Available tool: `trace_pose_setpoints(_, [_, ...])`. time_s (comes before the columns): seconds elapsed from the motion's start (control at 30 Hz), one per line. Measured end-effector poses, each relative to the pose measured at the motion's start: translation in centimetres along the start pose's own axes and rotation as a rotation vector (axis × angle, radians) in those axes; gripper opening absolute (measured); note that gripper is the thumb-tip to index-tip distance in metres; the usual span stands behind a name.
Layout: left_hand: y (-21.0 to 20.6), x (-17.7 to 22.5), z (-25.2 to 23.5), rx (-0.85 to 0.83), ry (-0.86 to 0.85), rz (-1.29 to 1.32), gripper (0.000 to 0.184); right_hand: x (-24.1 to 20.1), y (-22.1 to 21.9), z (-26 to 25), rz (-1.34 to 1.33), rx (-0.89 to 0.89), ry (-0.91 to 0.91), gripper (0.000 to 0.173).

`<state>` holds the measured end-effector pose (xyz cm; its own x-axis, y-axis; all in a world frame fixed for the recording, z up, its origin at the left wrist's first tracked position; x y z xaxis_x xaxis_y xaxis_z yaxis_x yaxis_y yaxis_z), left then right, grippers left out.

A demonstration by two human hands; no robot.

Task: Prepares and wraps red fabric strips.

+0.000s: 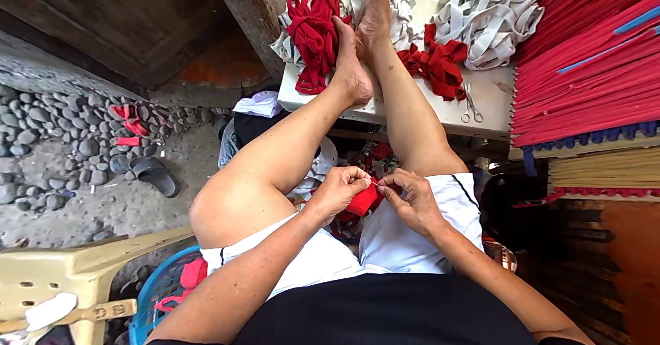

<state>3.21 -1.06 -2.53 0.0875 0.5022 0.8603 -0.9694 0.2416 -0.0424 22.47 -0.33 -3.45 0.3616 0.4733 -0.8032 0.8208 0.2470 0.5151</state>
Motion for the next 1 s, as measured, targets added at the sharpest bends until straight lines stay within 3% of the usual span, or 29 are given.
trace_pose_setpoints(0.53, [-0.1,0.1,0.1,0.029,-0.051,0.009,0.009,0.1,0.1,-0.1,-0.008,0.007,-0.003,0.009])
trace_pose_setpoints(1.0, [-1.0,-0.1,0.5,0.281,-0.373,-0.228,0.004,0.0,-0.7,0.0,-0.174,0.077,-0.132,0.006])
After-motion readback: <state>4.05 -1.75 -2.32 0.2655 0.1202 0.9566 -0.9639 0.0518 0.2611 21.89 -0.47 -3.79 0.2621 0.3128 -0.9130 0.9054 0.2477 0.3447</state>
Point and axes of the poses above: each hand's wrist, its own z-axis away from the middle knuckle, its own y-axis out of the back of the hand, x = y × z, the point moved 2 cm from there along -z, towards the middle knuckle, and after that the axes turned 7 degrees about y, right-handed, at the moved point
